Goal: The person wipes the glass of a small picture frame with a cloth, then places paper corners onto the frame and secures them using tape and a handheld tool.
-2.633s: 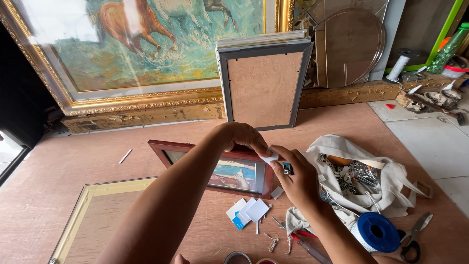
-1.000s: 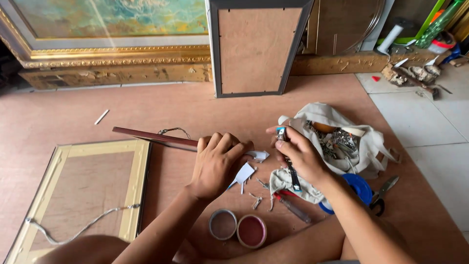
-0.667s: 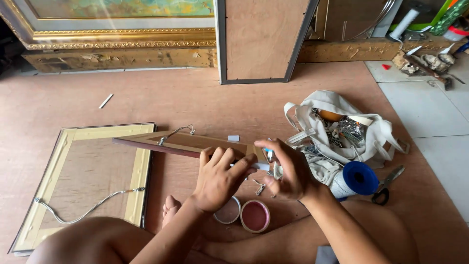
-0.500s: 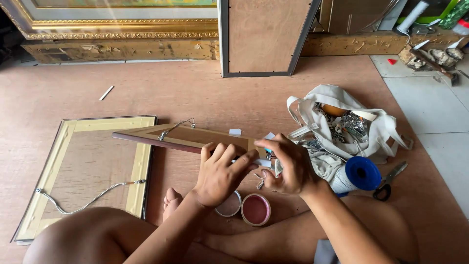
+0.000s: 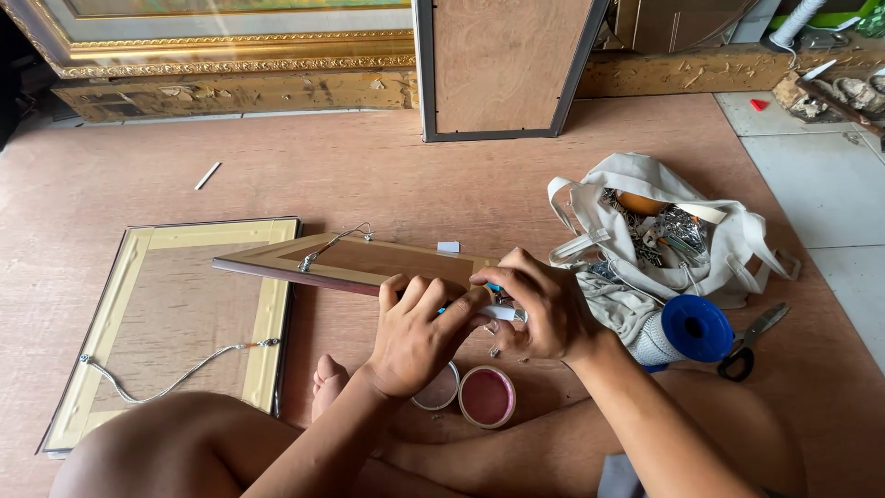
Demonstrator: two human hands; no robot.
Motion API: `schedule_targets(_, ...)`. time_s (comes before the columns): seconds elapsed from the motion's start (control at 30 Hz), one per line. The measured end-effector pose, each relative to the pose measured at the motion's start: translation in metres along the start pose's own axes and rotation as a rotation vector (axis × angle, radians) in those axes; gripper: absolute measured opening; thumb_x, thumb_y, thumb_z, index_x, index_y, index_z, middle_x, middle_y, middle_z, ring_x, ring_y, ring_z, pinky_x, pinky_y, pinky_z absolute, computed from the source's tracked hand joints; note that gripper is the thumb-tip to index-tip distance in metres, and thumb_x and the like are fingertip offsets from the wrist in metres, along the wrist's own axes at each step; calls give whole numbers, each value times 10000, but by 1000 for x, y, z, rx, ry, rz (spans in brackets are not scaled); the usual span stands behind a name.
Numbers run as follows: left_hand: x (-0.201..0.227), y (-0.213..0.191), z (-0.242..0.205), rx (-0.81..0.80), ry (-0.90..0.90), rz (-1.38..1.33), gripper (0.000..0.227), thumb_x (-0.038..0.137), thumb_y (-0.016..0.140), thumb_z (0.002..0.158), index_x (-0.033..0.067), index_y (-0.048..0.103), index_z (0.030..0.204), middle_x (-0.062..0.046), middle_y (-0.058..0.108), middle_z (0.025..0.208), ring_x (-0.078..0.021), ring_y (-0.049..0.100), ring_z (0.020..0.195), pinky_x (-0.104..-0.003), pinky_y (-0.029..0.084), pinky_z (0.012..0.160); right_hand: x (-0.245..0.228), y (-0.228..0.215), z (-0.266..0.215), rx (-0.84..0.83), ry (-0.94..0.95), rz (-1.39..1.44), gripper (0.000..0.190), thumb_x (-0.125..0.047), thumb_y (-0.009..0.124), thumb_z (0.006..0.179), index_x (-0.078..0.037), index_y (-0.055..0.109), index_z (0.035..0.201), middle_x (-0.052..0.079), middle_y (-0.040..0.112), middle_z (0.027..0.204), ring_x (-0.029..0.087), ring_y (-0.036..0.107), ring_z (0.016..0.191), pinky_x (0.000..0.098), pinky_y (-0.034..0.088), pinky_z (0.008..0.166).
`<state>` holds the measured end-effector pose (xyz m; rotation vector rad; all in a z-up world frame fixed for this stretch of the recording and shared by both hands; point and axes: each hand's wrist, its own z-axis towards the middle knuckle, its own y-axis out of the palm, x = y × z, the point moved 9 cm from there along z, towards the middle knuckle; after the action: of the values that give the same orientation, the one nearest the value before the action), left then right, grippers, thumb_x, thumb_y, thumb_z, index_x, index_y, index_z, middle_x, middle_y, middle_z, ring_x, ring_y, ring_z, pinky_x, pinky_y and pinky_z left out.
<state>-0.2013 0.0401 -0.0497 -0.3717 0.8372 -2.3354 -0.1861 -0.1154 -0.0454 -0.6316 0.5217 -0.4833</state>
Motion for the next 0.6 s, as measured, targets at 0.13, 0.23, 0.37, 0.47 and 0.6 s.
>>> schedule_targets(0.13, -2, -1, 0, -13, -7, -27, 258, 456, 622, 1146, 296, 766, 1287, 36, 614, 1004, -185, 571, 887, -416, 417, 1014, 1, 1, -1, 21, -28, -9, 490, -471, 647, 939, -157, 754, 1299, 51, 629, 973, 270, 730, 788, 403, 635, 706)
schedule_targets(0.23, -3, 2, 1, -23, -5, -22, 278, 449, 634, 1140, 292, 763, 1331, 35, 612, 1006, -186, 570, 884, -423, 420, 1012, 9, 7, -4, 22, -61, -29, 486, -479, 613, 952, -154, 759, 1282, 42, 622, 938, 248, 710, 747, 376, 625, 683)
schedule_targets(0.37, -4, 2, 3, -24, -10, -28, 314, 455, 608, 1152, 299, 762, 1376, 37, 609, 993, -179, 567, 880, -411, 420, 1012, 15, 10, -6, 38, -86, -21, 467, -479, 600, 954, -150, 770, 1239, 30, 625, 905, 227, 693, 699, 360, 617, 650)
schedule_targets(0.47, -4, 0, 4, -27, -10, -36, 308, 450, 612, 1150, 297, 764, 1371, 36, 610, 990, -180, 569, 882, -409, 421, 1014, 13, 9, -4, 43, -105, -13, 465, -482, 583, 970, -128, 769, 1208, 41, 613, 884, 234, 688, 680, 359, 612, 635)
schedule_targets(0.6, -4, -2, 8, -26, -11, -37, 283, 446, 640, 1135, 303, 765, 1345, 39, 610, 986, -178, 574, 885, -411, 423, 1013, 10, 7, 0, 56, -145, -49, 408, -448, 591, 979, -136, 770, 1169, 21, 617, 882, 218, 700, 682, 332, 613, 646)
